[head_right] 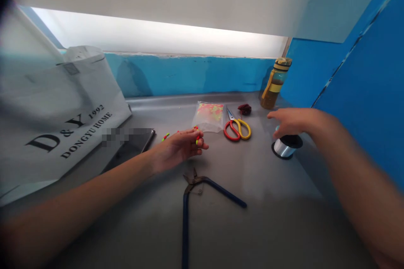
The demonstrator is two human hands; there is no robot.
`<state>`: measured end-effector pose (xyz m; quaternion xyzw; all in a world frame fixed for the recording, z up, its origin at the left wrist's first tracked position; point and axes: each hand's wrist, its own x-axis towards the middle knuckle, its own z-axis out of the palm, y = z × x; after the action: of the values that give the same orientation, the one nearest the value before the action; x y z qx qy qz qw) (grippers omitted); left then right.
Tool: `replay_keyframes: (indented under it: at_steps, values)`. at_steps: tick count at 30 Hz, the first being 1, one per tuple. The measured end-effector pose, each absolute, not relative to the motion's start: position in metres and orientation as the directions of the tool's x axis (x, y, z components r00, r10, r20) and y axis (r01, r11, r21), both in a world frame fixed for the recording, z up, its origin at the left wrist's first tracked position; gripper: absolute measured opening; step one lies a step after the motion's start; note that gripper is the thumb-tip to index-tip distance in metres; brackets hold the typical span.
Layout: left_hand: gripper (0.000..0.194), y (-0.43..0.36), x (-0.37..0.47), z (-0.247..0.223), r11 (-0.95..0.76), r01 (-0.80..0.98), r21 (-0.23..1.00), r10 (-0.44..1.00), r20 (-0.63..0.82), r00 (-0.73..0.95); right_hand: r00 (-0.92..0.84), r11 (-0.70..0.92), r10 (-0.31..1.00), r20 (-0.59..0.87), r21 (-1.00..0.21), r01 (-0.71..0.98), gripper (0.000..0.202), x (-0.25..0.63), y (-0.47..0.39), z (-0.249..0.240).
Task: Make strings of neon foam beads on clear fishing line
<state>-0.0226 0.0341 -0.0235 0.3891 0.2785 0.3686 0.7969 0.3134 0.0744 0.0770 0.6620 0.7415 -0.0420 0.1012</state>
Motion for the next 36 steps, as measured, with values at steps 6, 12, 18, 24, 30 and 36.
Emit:
replay_keyframes:
  at_steps: [6,12,18,24,30,36]
  values:
    - [0.01,0.032,-0.023,-0.02,0.449,-0.362,0.817,0.797,-0.183,0.576,-0.032,-0.003,0.879,-0.475,-0.072,0.997,0.08,0.324,0.076,0.092]
    - [0.008,0.033,-0.026,-0.019,0.474,-0.392,0.789,0.804,-0.206,0.558,-0.071,0.023,0.864,-0.499,-0.102,0.995,0.088,0.323,0.073,0.091]
    - [0.006,0.033,-0.029,-0.018,0.497,-0.356,0.791,0.776,-0.222,0.59,0.09,-0.168,0.861,-0.5,-0.113,0.979,0.084,0.32,0.077,0.083]
    - [0.005,0.034,-0.03,-0.017,0.498,-0.361,0.789,0.789,-0.24,0.565,-0.039,0.032,0.904,-0.427,-0.022,0.999,0.079,0.322,0.08,0.08]
    - [0.005,0.034,-0.032,-0.018,0.501,-0.335,0.798,0.767,-0.23,0.599,0.024,-0.044,0.899,-0.437,-0.037,0.998,0.071,0.322,0.081,0.076]
    - [0.006,0.033,-0.029,-0.02,0.456,-0.327,0.828,0.782,-0.197,0.591,-0.072,0.082,0.958,-0.278,0.024,0.996,0.056,0.313,0.082,0.082]
